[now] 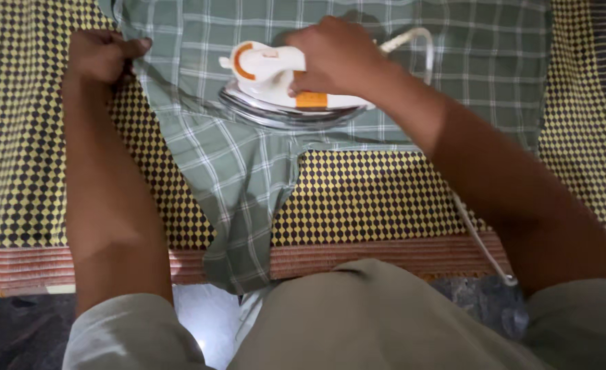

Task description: The person irons a green plaid shirt on a patterned mat. They use a white electric iron to smooth the fabric, repeatedly moving the iron across the shirt and adjusting the garment with their hands.

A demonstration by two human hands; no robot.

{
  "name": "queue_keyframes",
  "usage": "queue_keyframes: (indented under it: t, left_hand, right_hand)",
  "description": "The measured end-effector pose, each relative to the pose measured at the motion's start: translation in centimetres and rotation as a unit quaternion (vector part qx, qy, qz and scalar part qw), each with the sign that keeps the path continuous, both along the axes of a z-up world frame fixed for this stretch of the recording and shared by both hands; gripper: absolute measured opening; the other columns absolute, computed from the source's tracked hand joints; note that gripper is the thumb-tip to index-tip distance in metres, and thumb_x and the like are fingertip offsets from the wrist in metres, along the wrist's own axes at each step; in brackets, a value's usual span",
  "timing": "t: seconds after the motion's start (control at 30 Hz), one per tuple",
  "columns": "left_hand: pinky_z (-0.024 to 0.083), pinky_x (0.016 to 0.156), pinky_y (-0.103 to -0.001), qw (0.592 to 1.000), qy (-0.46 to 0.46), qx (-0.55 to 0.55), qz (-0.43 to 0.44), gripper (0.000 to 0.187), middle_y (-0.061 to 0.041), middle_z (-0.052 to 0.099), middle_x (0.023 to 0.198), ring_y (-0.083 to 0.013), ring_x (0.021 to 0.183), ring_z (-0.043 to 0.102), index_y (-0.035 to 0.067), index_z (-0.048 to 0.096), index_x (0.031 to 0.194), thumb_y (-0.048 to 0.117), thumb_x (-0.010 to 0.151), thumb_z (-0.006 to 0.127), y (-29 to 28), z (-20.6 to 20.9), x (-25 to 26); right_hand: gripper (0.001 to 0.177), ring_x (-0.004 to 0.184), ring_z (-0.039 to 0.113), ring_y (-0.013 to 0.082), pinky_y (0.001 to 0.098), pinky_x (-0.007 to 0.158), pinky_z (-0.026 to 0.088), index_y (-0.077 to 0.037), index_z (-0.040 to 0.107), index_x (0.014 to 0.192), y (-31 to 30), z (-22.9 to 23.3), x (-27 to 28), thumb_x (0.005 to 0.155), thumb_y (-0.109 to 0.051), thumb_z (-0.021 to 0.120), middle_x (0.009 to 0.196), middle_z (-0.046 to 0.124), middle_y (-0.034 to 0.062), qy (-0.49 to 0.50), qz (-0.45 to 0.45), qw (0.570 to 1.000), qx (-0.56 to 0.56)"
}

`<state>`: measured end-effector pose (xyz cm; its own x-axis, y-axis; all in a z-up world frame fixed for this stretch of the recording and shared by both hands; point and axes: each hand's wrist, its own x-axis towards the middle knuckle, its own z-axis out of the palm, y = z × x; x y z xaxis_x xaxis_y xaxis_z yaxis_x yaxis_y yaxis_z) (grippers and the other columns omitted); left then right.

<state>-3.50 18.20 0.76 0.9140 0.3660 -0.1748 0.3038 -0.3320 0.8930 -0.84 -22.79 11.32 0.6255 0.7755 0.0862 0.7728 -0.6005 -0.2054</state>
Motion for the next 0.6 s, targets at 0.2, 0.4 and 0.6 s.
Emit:
queue_keyframes:
  t: [0.2,0.4,0.6]
  left_hand:
    - [0.047,0.044,-0.029,0.999,0.028,0.012,0.025,0.041,-0.005,0.067,0.067,-0.0112,0.047,0.058,0.007,0.067,0.074,0.036,0.091,0.091,-0.7,1.0,0.1]
    - [0.045,0.042,-0.032,0.998,-0.049,0.031,0.005,0.042,-0.009,0.065,0.064,-0.0150,0.045,0.056,0.001,0.066,0.071,0.027,0.086,0.094,-0.5,-0.9,0.6]
    - [0.044,0.040,-0.031,0.999,-0.029,-0.001,0.028,0.037,-0.006,0.063,0.063,-0.0132,0.044,0.053,0.004,0.067,0.072,0.026,0.084,0.095,-0.3,-1.6,1.0]
  right_hand:
    - [0.053,0.084,0.070,0.0388,0.0530,0.072,0.054,-0.011,0.074,0.094,1.0,1.0,0.1,0.064,-0.050,0.093,0.085,0.073,0.0151,0.035,-0.027,0.999,-0.028]
    - [0.050,0.086,0.070,0.0399,0.0544,0.072,0.054,-0.008,0.073,0.091,3.6,0.6,-1.5,0.070,-0.050,0.092,0.085,0.073,0.0158,0.014,-0.056,0.998,0.036]
    - [0.046,0.083,0.070,0.0415,0.0538,0.071,0.054,-0.009,0.074,0.095,0.9,0.6,-1.3,0.073,-0.046,0.090,0.083,0.072,0.0181,0.018,-0.055,0.998,0.031]
